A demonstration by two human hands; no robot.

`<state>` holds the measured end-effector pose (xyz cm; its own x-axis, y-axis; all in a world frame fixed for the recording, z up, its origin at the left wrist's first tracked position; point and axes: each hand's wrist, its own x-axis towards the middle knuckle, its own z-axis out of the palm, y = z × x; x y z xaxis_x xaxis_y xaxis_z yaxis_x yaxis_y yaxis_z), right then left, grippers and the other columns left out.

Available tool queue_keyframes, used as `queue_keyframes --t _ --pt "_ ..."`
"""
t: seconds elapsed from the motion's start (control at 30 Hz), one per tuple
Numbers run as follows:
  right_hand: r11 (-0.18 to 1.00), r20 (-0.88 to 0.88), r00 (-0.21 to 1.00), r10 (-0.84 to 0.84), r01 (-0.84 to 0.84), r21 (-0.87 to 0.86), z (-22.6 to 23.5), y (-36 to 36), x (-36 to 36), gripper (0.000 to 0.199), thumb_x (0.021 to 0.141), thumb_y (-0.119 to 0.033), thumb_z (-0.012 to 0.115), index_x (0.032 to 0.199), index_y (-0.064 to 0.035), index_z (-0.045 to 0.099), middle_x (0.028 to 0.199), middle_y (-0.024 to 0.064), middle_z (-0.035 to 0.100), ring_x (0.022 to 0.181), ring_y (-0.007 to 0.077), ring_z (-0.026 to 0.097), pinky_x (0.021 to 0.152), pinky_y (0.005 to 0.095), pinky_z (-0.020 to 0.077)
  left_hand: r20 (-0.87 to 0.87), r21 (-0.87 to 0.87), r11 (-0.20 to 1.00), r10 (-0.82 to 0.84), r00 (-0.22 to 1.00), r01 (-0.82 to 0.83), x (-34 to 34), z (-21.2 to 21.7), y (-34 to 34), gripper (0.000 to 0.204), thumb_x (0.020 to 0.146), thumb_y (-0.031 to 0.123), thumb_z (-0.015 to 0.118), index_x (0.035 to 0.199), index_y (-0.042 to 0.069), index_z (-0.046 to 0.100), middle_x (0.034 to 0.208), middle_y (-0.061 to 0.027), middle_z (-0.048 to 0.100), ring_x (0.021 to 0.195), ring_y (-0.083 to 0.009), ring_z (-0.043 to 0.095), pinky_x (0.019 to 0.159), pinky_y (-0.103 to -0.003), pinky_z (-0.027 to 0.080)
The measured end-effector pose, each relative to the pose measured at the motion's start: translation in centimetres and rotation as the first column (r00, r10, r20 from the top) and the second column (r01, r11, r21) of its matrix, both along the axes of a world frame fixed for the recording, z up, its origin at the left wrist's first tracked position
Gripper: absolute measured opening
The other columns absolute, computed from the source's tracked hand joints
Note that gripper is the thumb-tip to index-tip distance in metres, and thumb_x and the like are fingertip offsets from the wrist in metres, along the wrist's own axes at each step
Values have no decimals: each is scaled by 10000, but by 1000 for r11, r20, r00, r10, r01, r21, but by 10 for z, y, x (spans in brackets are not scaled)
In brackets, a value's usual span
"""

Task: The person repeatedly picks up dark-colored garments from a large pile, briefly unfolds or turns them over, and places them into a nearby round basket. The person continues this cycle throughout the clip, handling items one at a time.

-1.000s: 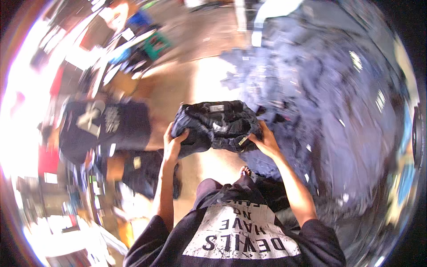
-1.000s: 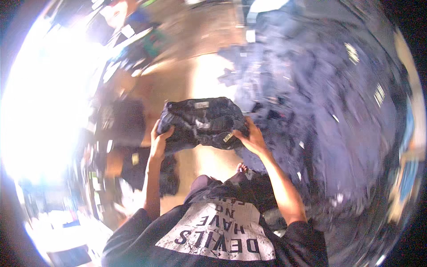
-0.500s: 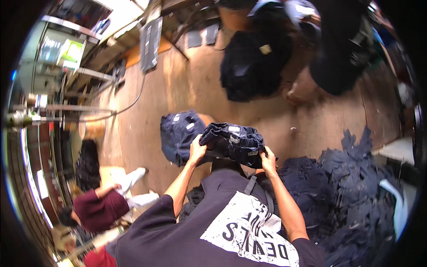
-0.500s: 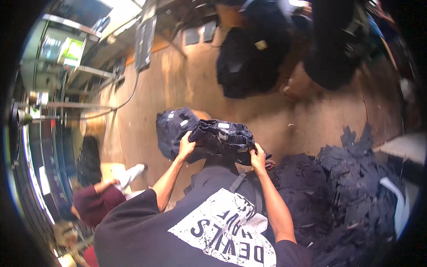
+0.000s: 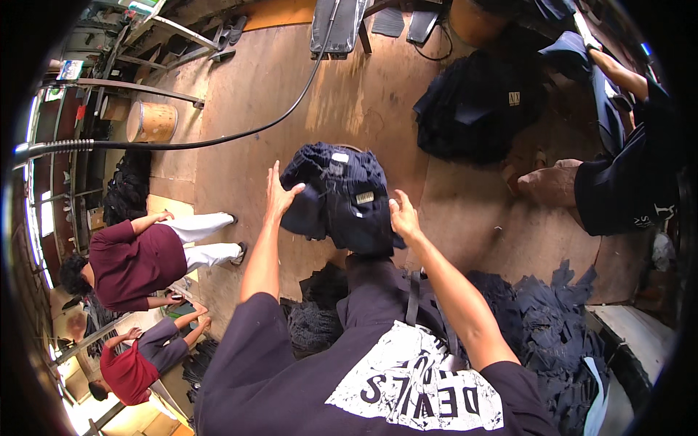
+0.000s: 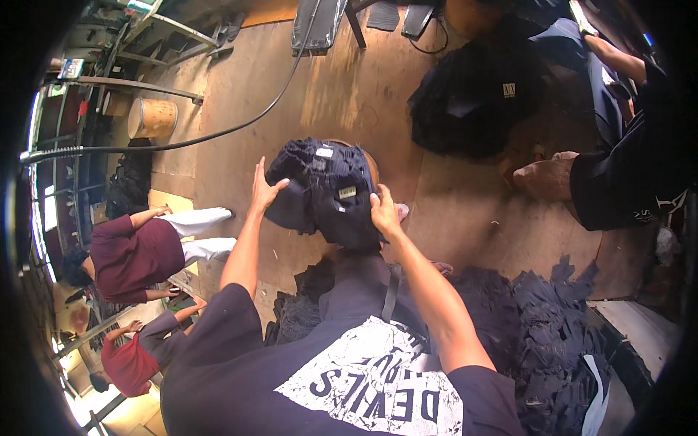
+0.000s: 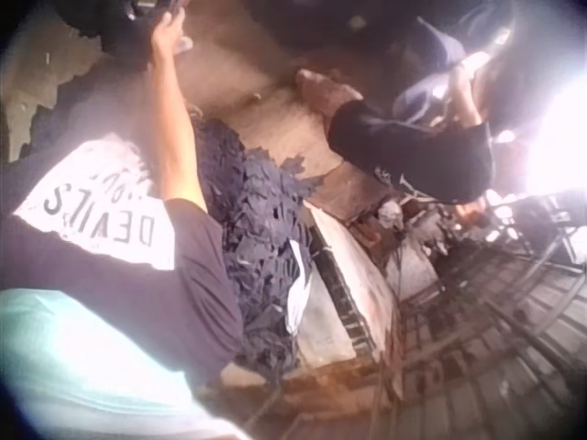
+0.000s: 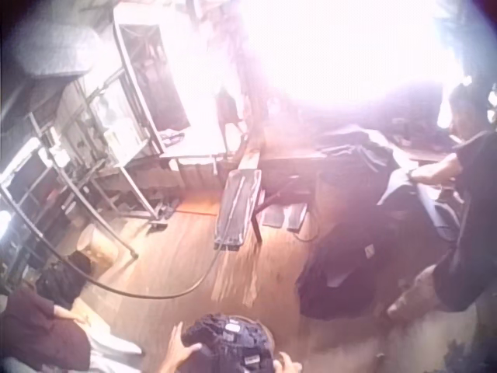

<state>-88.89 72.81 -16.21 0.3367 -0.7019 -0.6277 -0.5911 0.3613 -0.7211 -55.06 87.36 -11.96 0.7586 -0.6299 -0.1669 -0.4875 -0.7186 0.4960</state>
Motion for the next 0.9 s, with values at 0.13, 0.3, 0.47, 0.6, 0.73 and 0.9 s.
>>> queue_keyframes --t 0.13,0.3,0.47,0.6,0.73,0.9 --pt "999 -61 998 20 -18 34 -19 -27 -60 539 1029 -372 681 1492 -119 573 1375 180 692 1077 251 735 851 390 597 170 280 958 -110 979 59 -1 -59 26 892 819 279 865 1584 101 442 1474 -282 587 1334 -429 601 1130 -480 482" --pt "984 -33 983 -180 180 -11 7 -10 -238 409 1010 -262 703 1349 -35 671 1208 163 759 993 218 760 850 343 611 -605 209 962 -16 796 178 -78 -114 72 516 832 296 822 1276 64 697 1239 -161 747 1175 -305 708 1015 -418 546" --pt "605 -319 545 -775 786 -127 63 85 -411 353 1012 -261 711 1330 -107 696 1184 119 766 822 161 749 623 302 573 -884 112 603 -303 356 790 -171 -151 34 646 900 375 830 1415 41 627 1346 -162 702 1224 -253 674 1048 -392 539" --pt "249 -22 251 -968 937 -247 127 192 -504 353 1028 -260 715 1336 -95 670 1194 80 743 943 167 731 775 308 564 -897 82 476 -347 273 876 -230 -151 -80 515 977 189 765 1413 -19 588 1233 -138 721 1074 -216 694 916 -330 571" --pt "-113 98 -60 -993 676 -728 218 300 -589 287 961 -167 776 1220 -54 726 1061 54 776 1007 138 710 913 320 563 -859 84 511 -397 322 855 -298 -128 -220 501 932 137 803 1371 -3 606 1134 -126 742 912 -189 720 760 -300 584" --pt "-104 125 -413 -902 -73 -992 321 435 -699 303 924 -119 756 1215 -43 710 1191 157 761 1145 362 711 991 448 546 -607 108 491 -656 449 864 -439 -90 -341 441 940 138 760 1352 113 607 882 -32 684 656 -161 643 529 -306 505"
